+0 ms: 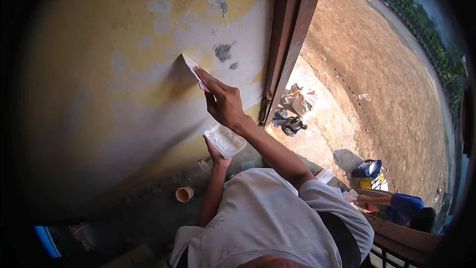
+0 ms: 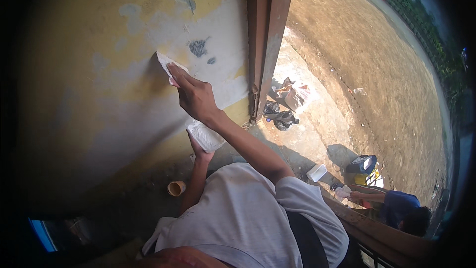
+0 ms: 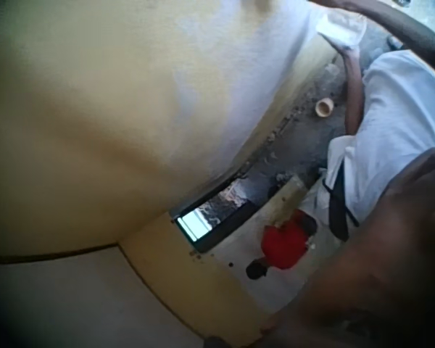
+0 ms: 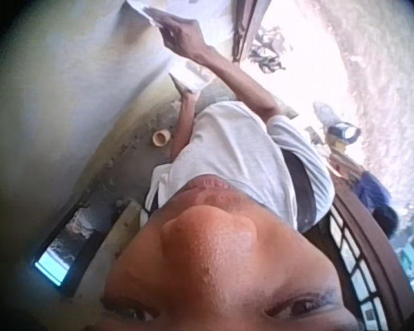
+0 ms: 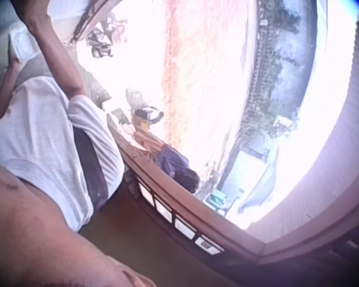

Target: The person applies a white patching compound to a hole in a wall using a scraper and then mixes additional compound in a plastic container with the scraper.

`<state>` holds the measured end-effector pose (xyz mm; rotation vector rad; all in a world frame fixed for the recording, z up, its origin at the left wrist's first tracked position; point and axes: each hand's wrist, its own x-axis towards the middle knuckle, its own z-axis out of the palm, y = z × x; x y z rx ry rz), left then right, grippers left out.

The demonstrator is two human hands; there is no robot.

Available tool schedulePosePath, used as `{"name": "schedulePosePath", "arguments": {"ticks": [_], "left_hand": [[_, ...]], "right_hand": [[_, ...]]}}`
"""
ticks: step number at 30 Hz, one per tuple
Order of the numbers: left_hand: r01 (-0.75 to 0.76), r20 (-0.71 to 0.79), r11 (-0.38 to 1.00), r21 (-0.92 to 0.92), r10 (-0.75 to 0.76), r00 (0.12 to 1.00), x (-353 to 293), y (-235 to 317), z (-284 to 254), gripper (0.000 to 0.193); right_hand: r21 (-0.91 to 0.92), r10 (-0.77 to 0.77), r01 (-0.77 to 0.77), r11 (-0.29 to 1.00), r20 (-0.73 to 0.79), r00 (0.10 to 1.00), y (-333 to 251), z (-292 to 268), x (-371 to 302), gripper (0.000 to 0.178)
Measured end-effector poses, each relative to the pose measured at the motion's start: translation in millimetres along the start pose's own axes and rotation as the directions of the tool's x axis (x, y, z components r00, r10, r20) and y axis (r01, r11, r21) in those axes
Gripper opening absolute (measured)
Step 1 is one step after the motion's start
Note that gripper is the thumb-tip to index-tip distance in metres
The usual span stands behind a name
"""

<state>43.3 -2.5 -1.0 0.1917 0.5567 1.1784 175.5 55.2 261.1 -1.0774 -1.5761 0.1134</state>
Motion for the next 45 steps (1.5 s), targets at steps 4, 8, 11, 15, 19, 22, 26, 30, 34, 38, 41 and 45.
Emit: {"name": "schedulePosePath", "arguments": {"ticks": [4, 8, 11, 15, 19, 22, 26, 30, 34, 38, 41, 45], "left_hand": [[-0.030, -0.008, 0.999, -0.014, 0.029, 1.000, -7.6, 0.5, 8.2, 0.075], [-0.027, -0.024, 0.999, -0.030, 0.026, 0.999, -8.6, -1.0, -2.4, 0.074], [-0.024, -0.006, 0.999, -0.030, 0.024, 1.000, -10.1, -2.8, 10.5, 0.077], [0.059, -0.025, 0.995, -0.078, -0.061, 0.998, -4.1, -3.7, 6.9, 0.066], [0.027, -0.041, 0.998, -0.049, -0.029, 0.999, -5.8, -2.1, 12.4, 0.071], [-0.013, -0.010, 0.999, -0.035, 0.013, 1.000, -8.0, -1.6, 5.4, 0.073], [-0.054, -0.033, 0.999, -0.003, 0.054, 0.998, -13.4, -1.8, -6.6, 0.074], [-0.029, -0.041, 0.998, -0.049, 0.027, 0.999, -12.5, -3.7, -1.0, 0.073], [0.006, -0.017, 0.998, -0.066, -0.007, 1.000, -10.2, 2.7, 12.9, 0.078], [-0.017, -0.023, 0.999, -0.039, 0.016, 1.000, -15.3, 2.4, 9.8, 0.075], [-0.057, -0.045, 0.998, -0.030, 0.056, 0.997, -19.4, -4.8, 1.2, 0.072], [-0.056, -0.070, 0.997, -0.058, 0.052, 0.996, -22.4, -5.4, -13.6, 0.071]], "right_hand": [[-0.136, -0.062, 0.005, 0.991, -0.415, 0.908, 24.1, -51.1, 23.7, 0.056], [-0.266, -0.016, -0.150, 0.952, -0.534, 0.845, 49.5, -62.5, 71.3, 0.049], [-0.317, -0.091, -0.054, 0.947, -0.425, 0.900, 28.9, -3.4, 68.0, 0.054], [-0.132, -0.138, 0.127, 0.983, -0.077, 0.987, -10.5, 52.1, 3.2, 0.065], [0.105, -0.015, 0.017, 0.994, -0.016, 1.000, -3.9, 9.3, -14.6, 0.066], [-0.125, -0.024, -0.038, 0.991, -0.464, 0.885, 33.2, -53.5, 24.4, 0.053], [-0.238, -0.020, -0.139, 0.961, -0.563, 0.826, 64.4, -64.7, 72.7, 0.044], [-0.216, -0.123, 0.055, 0.975, -0.316, 0.941, 17.4, 31.2, 26.3, 0.054], [0.005, -0.090, 0.091, 0.996, 0.206, 0.974, 17.3, 59.7, -49.8, 0.067], [0.115, 0.028, -0.028, 0.993, 0.006, 1.000, 25.8, 4.7, -44.9, 0.065], [-0.101, -0.027, -0.017, 0.995, -0.420, 0.907, 50.9, -51.4, 2.9, 0.043], [-0.022, 0.109, -0.146, 0.989, -0.560, 0.821, 56.9, -53.0, 59.1, 0.042]]}}
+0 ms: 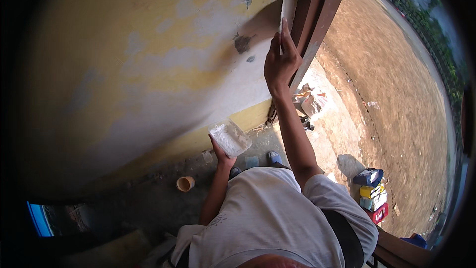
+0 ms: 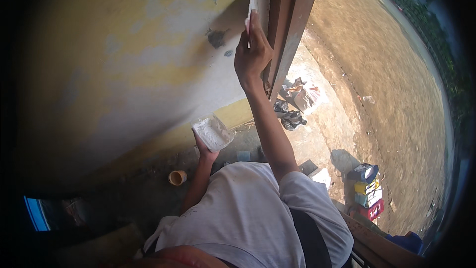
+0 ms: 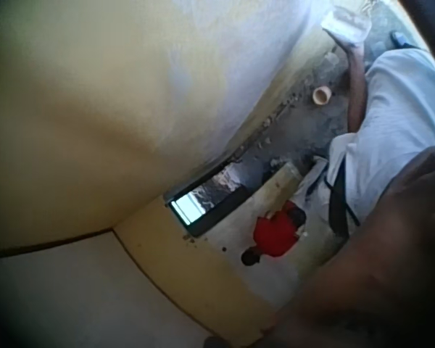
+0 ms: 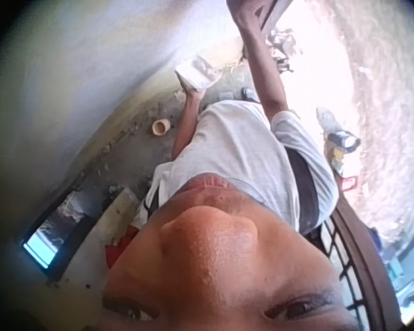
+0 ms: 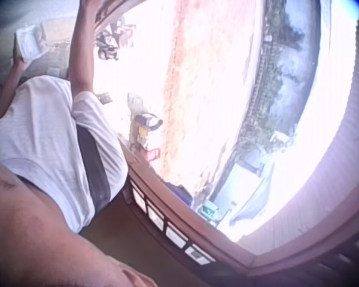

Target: The person applies a white patching compound to a hole in a wall using a scraper and then mixes additional compound in a plastic container with the scraper.

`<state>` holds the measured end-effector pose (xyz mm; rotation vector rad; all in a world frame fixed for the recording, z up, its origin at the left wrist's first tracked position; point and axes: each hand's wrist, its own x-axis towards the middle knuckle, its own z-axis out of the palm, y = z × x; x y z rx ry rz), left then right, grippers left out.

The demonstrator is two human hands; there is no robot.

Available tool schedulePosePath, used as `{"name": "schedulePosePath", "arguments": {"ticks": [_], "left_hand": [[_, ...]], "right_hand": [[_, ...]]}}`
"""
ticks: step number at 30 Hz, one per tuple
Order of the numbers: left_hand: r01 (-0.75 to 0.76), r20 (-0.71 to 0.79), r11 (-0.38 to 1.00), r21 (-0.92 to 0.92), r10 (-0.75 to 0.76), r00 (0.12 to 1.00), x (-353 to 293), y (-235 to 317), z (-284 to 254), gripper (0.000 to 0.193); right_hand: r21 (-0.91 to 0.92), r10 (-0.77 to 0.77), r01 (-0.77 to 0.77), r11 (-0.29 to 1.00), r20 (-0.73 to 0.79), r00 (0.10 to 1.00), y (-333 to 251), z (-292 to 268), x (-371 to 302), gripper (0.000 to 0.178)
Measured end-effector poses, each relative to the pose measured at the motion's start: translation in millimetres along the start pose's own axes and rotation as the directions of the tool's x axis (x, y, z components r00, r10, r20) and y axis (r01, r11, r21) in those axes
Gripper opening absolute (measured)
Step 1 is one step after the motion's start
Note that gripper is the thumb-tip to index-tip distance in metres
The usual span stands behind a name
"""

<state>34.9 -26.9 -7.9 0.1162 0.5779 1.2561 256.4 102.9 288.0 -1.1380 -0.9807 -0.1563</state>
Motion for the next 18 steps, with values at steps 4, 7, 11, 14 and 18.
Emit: {"name": "schedulePosePath", "arguments": {"ticks": [4, 7, 11, 14, 18], "left_hand": [[0.026, 0.043, 1.000, 0.016, -0.027, 0.999, 5.7, 2.8, -2.2, 0.077], [0.028, 0.030, 1.000, 0.011, -0.028, 0.999, 3.5, 2.1, 20.3, 0.081], [-0.002, 0.025, 1.000, 0.013, 0.002, 1.000, 0.3, 10.7, 0.9, 0.082], [-0.036, 0.015, 0.999, 0.013, 0.036, 0.999, -3.9, 11.2, 5.0, 0.075], [-0.030, -0.006, 0.999, -0.028, 0.029, 1.000, -3.5, 3.7, -9.9, 0.073]], "right_hand": [[-0.032, -0.303, 0.338, 0.941, 0.370, 0.878, -39.5, 55.1, -92.3, 0.053], [0.164, -0.406, 0.402, 0.901, 0.646, 0.646, -29.3, 42.7, -158.1, 0.063], [0.215, -0.259, 0.146, 0.965, 0.740, 0.621, -19.7, -3.4, -159.2, 0.061], [0.080, -0.178, 0.160, 0.984, 0.350, 0.920, -17.6, -26.6, -79.1, 0.049], [-0.003, -0.049, 0.049, 0.999, -0.014, 0.999, -6.3, -10.4, -0.2, 0.041]]}}
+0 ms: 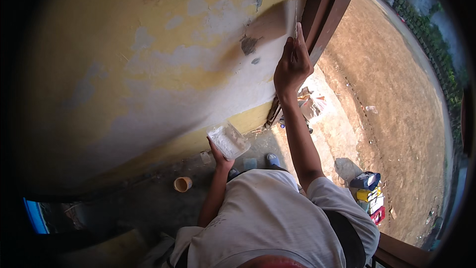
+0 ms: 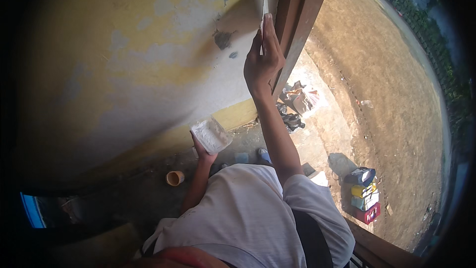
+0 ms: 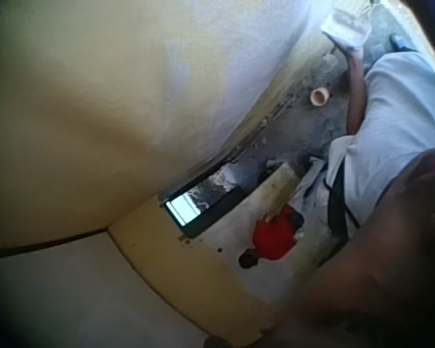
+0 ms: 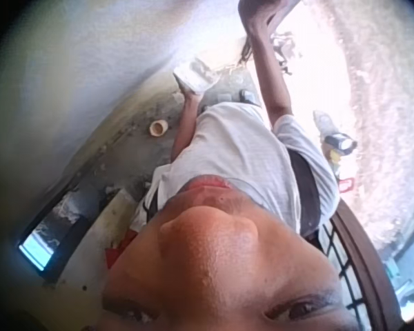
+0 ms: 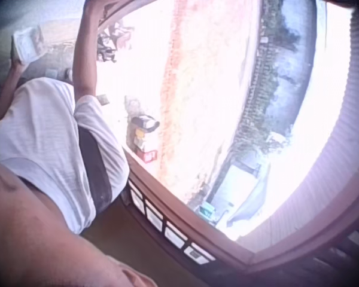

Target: The person applies a white patching compound to a hole in a wall using a scraper and then mixes additional compound in a plastic container with the scraper.

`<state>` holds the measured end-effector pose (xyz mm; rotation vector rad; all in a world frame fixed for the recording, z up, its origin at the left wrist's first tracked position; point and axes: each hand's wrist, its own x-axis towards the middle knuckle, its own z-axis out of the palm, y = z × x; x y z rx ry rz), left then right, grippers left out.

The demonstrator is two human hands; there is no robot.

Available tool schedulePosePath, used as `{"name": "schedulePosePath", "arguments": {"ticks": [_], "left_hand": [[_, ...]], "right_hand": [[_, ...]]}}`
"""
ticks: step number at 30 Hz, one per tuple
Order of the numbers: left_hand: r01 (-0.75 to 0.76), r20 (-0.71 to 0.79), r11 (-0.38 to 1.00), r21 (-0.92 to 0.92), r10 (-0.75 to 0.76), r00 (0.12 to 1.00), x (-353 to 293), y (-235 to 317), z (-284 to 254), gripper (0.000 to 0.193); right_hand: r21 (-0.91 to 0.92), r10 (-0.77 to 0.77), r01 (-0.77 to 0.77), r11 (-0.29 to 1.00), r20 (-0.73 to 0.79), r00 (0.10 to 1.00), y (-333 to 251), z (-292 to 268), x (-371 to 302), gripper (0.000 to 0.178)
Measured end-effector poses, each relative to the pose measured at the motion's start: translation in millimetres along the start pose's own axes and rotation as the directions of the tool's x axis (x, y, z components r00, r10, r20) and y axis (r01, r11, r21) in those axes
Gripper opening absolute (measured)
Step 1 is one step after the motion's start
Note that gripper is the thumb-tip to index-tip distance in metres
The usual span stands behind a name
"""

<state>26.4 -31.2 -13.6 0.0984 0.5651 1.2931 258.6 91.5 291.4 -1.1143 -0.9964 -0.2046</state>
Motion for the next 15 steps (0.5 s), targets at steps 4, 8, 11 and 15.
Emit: {"name": "schedulePosePath", "arguments": {"ticks": [4, 8, 11, 15], "left_hand": [[0.046, 0.001, 0.999, 0.028, -0.046, 0.999, 1.7, 1.7, 10.7, 0.073], [0.044, 0.036, 0.999, 0.015, -0.044, 0.998, 9.3, 12.1, 18.5, 0.076], [0.046, 0.013, 0.998, 0.031, -0.046, 0.999, 6.1, 12.8, 27.6, 0.077], [-0.014, 0.027, 0.998, 0.065, 0.012, 1.000, 5.9, 13.2, 24.4, 0.078]], "right_hand": [[-0.053, -0.316, 0.339, 0.939, 0.248, 0.916, -34.0, 55.1, -55.3, 0.048], [0.263, -0.413, 0.323, 0.909, 0.664, 0.623, -47.4, 48.2, -148.6, 0.062], [0.295, -0.298, 0.108, 0.949, 0.737, 0.606, -34.7, 18.1, -158.3, 0.057], [0.208, -0.015, -0.109, 0.972, 0.517, 0.856, -10.6, -20.3, -102.3, 0.032]]}}
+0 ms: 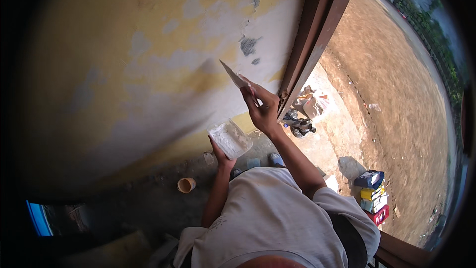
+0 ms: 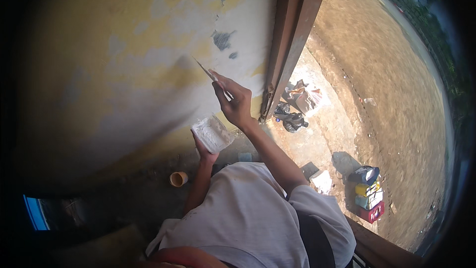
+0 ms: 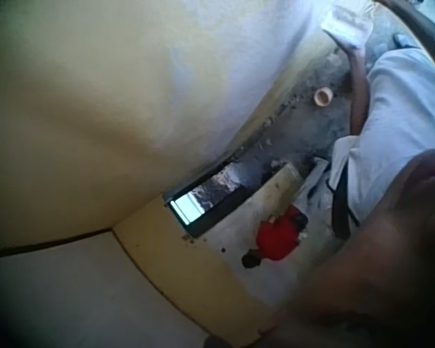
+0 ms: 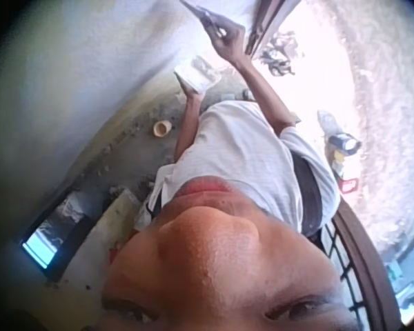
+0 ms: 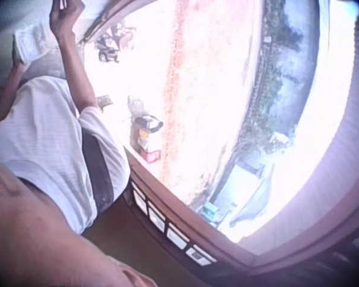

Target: The person applies a white patching compound to a hole in a wall using a scraper and then mixes additional compound in a plastic container with the scraper.

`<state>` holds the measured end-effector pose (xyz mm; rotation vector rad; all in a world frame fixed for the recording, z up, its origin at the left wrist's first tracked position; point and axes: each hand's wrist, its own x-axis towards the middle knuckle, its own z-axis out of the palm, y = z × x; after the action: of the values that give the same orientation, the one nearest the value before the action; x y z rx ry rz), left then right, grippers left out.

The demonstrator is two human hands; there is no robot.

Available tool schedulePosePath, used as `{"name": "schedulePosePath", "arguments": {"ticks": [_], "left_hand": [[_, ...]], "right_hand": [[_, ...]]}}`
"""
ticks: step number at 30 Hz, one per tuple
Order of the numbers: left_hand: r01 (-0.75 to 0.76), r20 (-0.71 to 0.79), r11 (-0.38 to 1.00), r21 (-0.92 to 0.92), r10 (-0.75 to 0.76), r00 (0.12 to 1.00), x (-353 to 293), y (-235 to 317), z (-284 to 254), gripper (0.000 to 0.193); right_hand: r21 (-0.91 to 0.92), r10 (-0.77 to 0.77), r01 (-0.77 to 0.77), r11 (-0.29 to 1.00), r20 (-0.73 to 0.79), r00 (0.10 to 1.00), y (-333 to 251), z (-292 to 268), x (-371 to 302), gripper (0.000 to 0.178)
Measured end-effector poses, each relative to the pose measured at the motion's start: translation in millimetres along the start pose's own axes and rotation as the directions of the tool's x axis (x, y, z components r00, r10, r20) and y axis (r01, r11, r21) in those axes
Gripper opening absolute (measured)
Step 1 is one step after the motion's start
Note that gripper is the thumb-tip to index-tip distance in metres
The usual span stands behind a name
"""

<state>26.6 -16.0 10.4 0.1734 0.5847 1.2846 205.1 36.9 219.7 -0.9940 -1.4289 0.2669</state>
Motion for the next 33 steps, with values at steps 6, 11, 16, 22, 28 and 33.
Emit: {"name": "schedulePosePath", "arguments": {"ticks": [6, 11, 16, 22, 28, 33], "left_hand": [[0.014, 0.020, 0.999, 0.031, -0.015, 1.000, -2.3, 21.5, 30.5, 0.077], [-0.037, 0.006, 0.993, 0.110, 0.037, 0.999, -9.2, 23.9, 63.6, 0.081], [-0.031, 0.043, 0.999, -0.009, 0.032, 0.999, -11.9, 13.4, 54.6, 0.081], [0.008, 0.021, 0.999, -0.053, -0.007, 1.000, -10.6, -3.9, 39.3, 0.085], [-0.017, -0.001, 0.994, 0.104, 0.017, 1.000, -14.7, -26.3, 58.1, 0.086], [0.041, 0.111, 0.997, -0.066, -0.033, 0.993, -8.7, -52.1, 46.7, 0.085]], "right_hand": [[0.580, 0.551, -0.471, 0.665, 0.047, 0.834, -11.6, -51.0, 8.9, 0.027], [0.444, 0.598, -0.541, 0.714, 0.015, 0.801, 29.7, -66.1, -23.3, 0.028], [0.414, 0.711, -0.647, 0.640, -0.001, 0.703, 84.3, -81.4, -59.1, 0.030], [0.135, 0.750, -0.744, 0.655, 0.011, 0.662, 131.0, -88.6, -112.5, 0.033], [0.199, 0.724, -0.806, 0.557, 0.360, 0.589, 109.1, -82.0, -108.6, 0.030], [0.386, 0.819, -0.841, 0.380, 0.282, 0.500, 110.6, -110.5, -72.1, 0.029]]}}
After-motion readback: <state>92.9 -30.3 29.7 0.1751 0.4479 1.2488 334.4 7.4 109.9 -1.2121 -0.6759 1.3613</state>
